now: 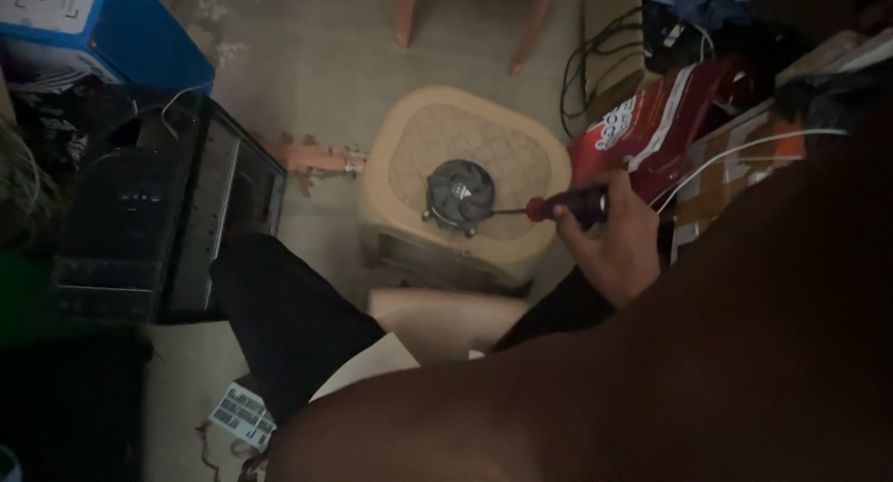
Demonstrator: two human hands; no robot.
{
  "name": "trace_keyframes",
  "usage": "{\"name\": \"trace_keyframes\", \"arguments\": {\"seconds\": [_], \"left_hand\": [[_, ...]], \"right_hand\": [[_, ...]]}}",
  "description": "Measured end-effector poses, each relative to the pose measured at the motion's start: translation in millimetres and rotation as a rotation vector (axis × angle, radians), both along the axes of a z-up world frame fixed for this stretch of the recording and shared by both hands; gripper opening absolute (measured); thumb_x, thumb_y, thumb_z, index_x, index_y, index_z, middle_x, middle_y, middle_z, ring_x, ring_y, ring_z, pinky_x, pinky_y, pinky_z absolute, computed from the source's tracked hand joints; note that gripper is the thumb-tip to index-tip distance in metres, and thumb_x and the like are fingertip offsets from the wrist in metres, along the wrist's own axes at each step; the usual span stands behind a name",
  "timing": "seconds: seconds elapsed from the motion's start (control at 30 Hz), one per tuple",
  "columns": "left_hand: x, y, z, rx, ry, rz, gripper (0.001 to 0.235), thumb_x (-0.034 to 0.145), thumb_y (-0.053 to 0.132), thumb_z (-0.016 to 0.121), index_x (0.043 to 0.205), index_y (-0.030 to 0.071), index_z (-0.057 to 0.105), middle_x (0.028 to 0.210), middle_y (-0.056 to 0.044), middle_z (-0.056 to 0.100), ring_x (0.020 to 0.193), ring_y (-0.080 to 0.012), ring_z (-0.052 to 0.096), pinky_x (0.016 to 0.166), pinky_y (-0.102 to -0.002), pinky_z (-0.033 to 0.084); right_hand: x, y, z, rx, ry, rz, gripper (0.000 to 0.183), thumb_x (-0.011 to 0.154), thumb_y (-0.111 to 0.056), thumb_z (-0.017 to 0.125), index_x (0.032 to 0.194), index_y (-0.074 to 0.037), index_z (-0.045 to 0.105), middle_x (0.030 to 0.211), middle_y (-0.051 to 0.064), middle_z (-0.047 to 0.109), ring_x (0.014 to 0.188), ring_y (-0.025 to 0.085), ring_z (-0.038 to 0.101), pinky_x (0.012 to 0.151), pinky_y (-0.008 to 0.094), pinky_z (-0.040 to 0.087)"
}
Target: The person removes a computer fan from a plastic stool, uses a toothbrush to scrub the fan blades and heatsink, then wipes the fan with a cloth. The fan is handled throughout the clip and placed back on the stool.
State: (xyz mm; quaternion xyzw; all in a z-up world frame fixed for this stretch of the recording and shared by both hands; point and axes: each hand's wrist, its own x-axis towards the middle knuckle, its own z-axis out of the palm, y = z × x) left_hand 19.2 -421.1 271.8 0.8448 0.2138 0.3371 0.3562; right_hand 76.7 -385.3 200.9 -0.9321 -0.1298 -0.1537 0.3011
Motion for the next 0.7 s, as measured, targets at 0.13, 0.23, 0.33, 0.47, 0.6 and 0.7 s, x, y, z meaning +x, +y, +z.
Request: {"name": "trace_keyframes", "arguments": {"seconds": [0.13,0.23,0.33,0.47,0.6,0.7], "left_hand": [[-12.9,7.2,3.2,0.027,0.005,-0.079,0.07,0.103,0.064,0.033,0.164,0.03,0.031,0.159,-0.006,0.053,0.148,-0.0297,0.054,0.118,-0.066,0.039],[-15.5,14.8,6.3,0.045,-0.01,-0.119,0.069,0.103,0.062,0.036,0.163,0.028,0.032,0.158,-0.007,0.053,0.147,-0.0295,0.054,0.118,-0.064,0.04],[-13.9,26.2,10.1,0.059,-0.033,-0.159,0.068,0.103,0.059,0.039,0.162,0.027,0.033,0.157,-0.007,0.054,0.147,-0.0294,0.054,0.117,-0.063,0.041],[-21.9,44.8,19.3,0.069,-0.048,-0.286,0.067,0.103,0.056,0.043,0.161,0.025,0.034,0.156,-0.007,0.054,0.146,-0.0291,0.055,0.116,-0.061,0.042],[-39.7,70.5,29.0,0.087,-0.03,-0.452,0.066,0.103,0.053,0.046,0.16,0.024,0.035,0.155,-0.008,0.054,0.146,-0.0288,0.055,0.115,-0.059,0.044],[-43.2,94.0,32.6,0.103,-0.024,-0.545,0.065,0.102,0.051,0.049,0.16,0.022,0.035,0.155,-0.008,0.055,0.145,-0.0286,0.056,0.114,-0.057,0.045]], "right_hand": [[1.2,5.8,11.8,0.021,0.096,0.03,0.034,0.089,-0.016,0.081,0.105,0.001,0.056,0.085,0.016,0.067,0.072,0.026,0.071,0.062,0.036,0.054],[11.3,14.1,22.2,-0.002,0.153,0.068,0.032,0.089,-0.016,0.079,0.104,0.002,0.056,0.085,0.016,0.068,0.073,0.026,0.073,0.061,0.035,0.055],[25.7,23.5,36.9,-0.144,0.118,0.174,0.034,0.092,-0.02,0.076,0.107,0.003,0.056,0.086,0.018,0.068,0.074,0.028,0.074,0.059,0.036,0.058],[47.0,42.6,51.0,-0.504,0.244,0.043,0.039,0.099,-0.036,0.071,0.105,0.001,0.059,0.075,0.017,0.07,0.064,0.031,0.072,0.052,0.04,0.057],[60.5,52.2,51.0,-0.501,0.398,-0.025,0.039,0.101,-0.036,0.068,0.112,0.0,0.058,0.075,0.019,0.068,0.064,0.031,0.072,0.054,0.042,0.058],[65.3,44.2,51.4,-0.391,0.028,0.326,0.033,0.093,-0.023,0.076,0.104,0.002,0.058,0.079,0.019,0.066,0.076,0.038,0.069,0.069,0.047,0.055]]}}
